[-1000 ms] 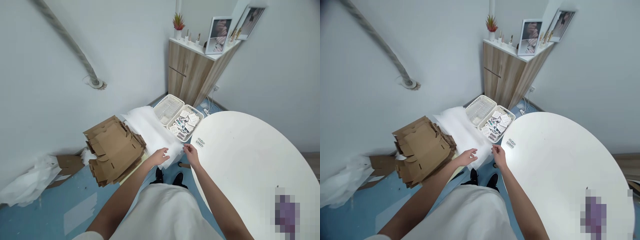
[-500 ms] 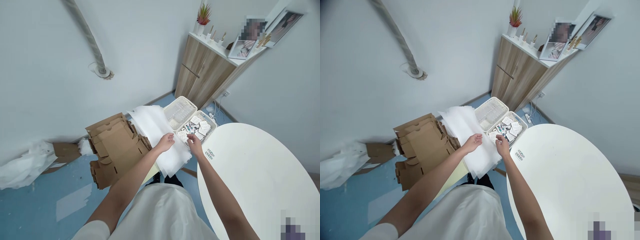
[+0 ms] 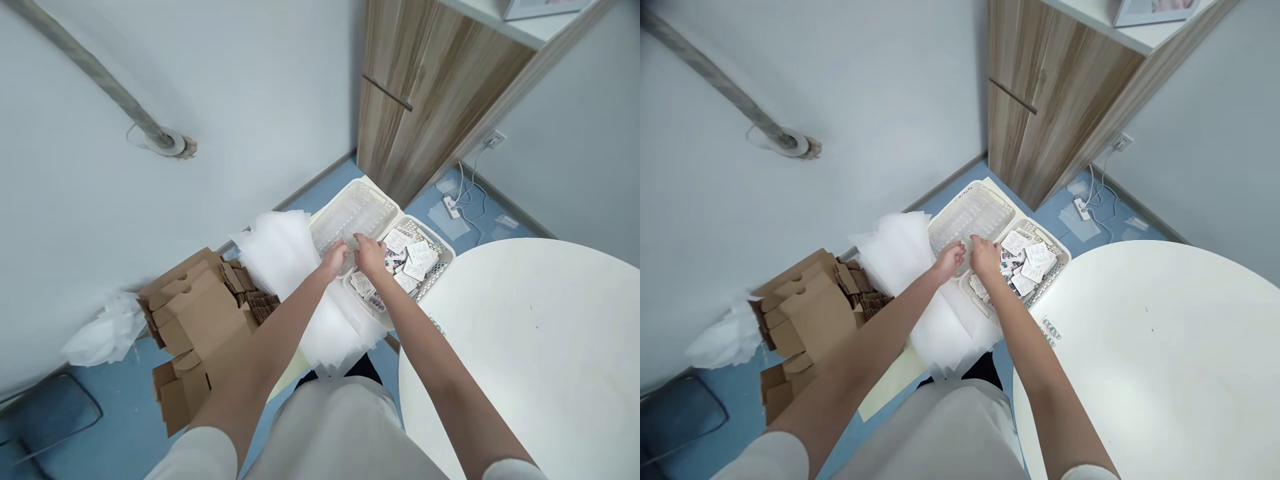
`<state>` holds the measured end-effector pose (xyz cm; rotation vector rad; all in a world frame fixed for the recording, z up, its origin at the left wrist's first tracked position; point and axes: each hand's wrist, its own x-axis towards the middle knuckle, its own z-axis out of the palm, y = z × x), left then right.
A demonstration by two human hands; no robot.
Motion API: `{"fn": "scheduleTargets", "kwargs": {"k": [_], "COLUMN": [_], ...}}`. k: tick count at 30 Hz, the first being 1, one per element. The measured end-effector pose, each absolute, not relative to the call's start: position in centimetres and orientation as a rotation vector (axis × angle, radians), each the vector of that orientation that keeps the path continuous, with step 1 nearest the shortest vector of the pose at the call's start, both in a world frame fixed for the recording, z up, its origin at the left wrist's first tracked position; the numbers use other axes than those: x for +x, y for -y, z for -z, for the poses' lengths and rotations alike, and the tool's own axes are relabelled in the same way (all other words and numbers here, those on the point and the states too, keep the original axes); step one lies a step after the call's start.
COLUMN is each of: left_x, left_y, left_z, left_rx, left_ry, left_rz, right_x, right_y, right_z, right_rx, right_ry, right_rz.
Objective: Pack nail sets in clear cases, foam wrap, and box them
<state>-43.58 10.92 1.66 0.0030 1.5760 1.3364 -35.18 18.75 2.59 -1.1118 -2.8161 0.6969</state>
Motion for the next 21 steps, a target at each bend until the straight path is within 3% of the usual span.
{"fn": "scheduleTargets", "kwargs": {"k": [5,11,21], "left_x": [-44.0,-44.2,-43.4], "left_y": [-11.6,-11.1,-6.8], "left_z": [-0.4,-0.4,-4.2], "left_rx": [0.005,0.066,0.522], "left_ry": [-1.599,-1.611,-1.946], "left_rz": [-1.336,-1.302,-1.409], "right_x": [-36.5,-37.8,-32.4], "right_y": [-18.5,-18.5,-16.4], "right_z": [-1.9,-1.7,-6.5], "right_rx": [-1.086,-1.114,-1.055], "right_ry": [2.886,2.895,2.21], "right_rz": [-0.459,-0.408,-1.157]}}
